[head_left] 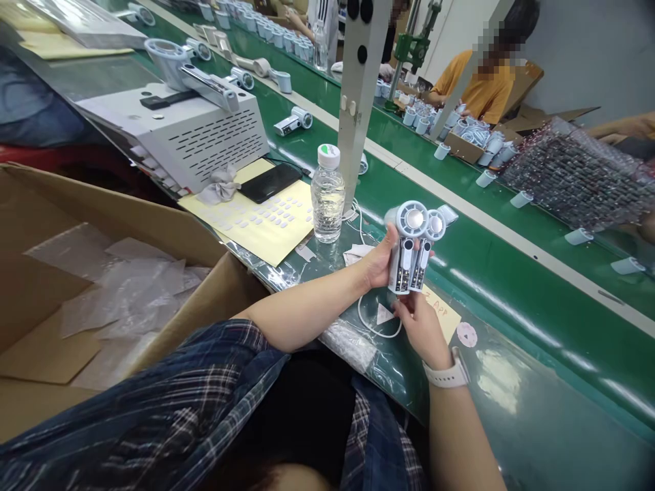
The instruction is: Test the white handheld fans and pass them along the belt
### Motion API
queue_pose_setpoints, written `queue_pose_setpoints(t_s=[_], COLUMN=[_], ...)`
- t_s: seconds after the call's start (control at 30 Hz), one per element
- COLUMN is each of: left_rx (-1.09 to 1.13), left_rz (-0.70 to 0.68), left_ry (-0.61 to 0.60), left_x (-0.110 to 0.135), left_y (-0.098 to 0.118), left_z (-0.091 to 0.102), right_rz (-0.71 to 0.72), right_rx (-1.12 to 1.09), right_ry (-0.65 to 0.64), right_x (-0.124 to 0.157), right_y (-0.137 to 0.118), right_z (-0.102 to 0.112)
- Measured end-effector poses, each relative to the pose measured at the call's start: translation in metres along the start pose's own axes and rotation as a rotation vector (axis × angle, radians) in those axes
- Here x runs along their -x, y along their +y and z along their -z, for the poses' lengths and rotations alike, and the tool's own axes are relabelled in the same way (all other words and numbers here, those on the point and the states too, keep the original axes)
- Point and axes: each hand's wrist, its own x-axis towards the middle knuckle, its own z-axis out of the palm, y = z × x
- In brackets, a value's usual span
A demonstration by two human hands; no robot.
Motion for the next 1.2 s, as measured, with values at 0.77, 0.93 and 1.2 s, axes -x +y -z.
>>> queue_pose_setpoints(t_s=[0.77, 0.93, 1.2], left_rx=[-0.062, 0.086, 0.247], left_rz=[-0.2, -0.098, -0.148], left_ry=[0.092, 0.081, 0.078], left_x=[0.0, -0.003, -0.001], left_y=[-0.015, -0.014, 0.001], left_z=[0.0, 0.002, 0.001], right_rz=[-0.018, 0.098, 0.241], right_rx=[-0.802, -0.57, -0.414], right_ry=[0.127, 0.162, 0.252], right_x=[0.012, 0.012, 0.013], right_y=[-0.016, -0.015, -0.016], right_z=[-0.031, -0.025, -0.024])
